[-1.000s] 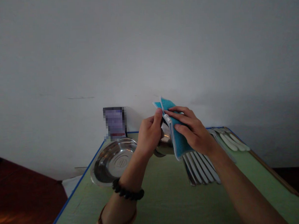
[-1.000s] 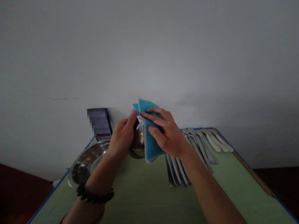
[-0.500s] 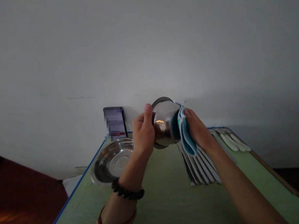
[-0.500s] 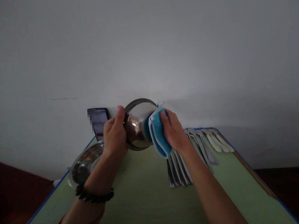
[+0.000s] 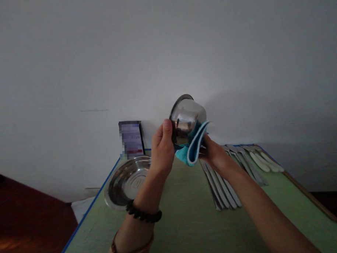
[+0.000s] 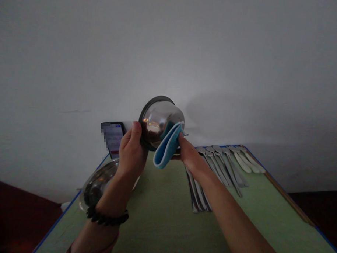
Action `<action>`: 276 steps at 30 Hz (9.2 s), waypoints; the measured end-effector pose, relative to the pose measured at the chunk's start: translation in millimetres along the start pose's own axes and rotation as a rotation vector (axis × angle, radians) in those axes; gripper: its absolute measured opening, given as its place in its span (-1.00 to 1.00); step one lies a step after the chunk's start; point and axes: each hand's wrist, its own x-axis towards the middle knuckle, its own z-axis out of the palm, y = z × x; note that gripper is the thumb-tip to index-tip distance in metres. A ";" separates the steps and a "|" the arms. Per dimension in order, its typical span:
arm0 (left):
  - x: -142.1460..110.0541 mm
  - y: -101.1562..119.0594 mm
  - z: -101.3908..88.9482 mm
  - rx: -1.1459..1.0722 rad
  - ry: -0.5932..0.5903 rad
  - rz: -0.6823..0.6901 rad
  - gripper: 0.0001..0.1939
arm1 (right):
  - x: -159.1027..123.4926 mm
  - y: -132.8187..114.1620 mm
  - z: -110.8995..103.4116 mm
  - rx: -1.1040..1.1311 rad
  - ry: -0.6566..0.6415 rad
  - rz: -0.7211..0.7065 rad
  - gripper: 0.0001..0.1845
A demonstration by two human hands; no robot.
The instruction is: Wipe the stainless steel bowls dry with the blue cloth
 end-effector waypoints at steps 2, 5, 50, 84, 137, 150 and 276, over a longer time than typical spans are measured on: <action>-0.5 -0.7 0.2 -0.006 -0.061 -0.007 -0.63 | 1.1 -0.5 0.0 0.032 0.054 -0.015 -0.45; -0.8 0.4 -0.6 0.020 -0.090 -0.015 -0.63 | 2.1 -3.2 -4.4 0.034 0.085 -0.010 -0.42; -2.8 7.6 -2.5 0.308 -0.201 -0.200 -0.65 | -13.3 -26.9 -11.5 -0.795 -0.034 -0.811 -0.64; -3.9 17.3 3.8 0.252 -0.192 -0.314 -0.71 | -13.7 -21.6 -7.8 -0.725 -0.017 -0.730 -0.71; -2.0 13.0 -0.9 0.327 -0.261 -0.307 -0.68 | -7.1 -15.0 -10.0 -0.734 0.000 -0.716 -0.64; -3.3 13.2 0.0 0.176 -0.252 -0.368 -0.68 | 0.1 -5.5 -14.0 -0.579 0.110 -0.451 -0.50; 0.6 11.4 1.9 0.008 -0.020 -0.485 -0.62 | -5.7 -11.9 -7.9 -0.723 0.228 -0.668 -0.62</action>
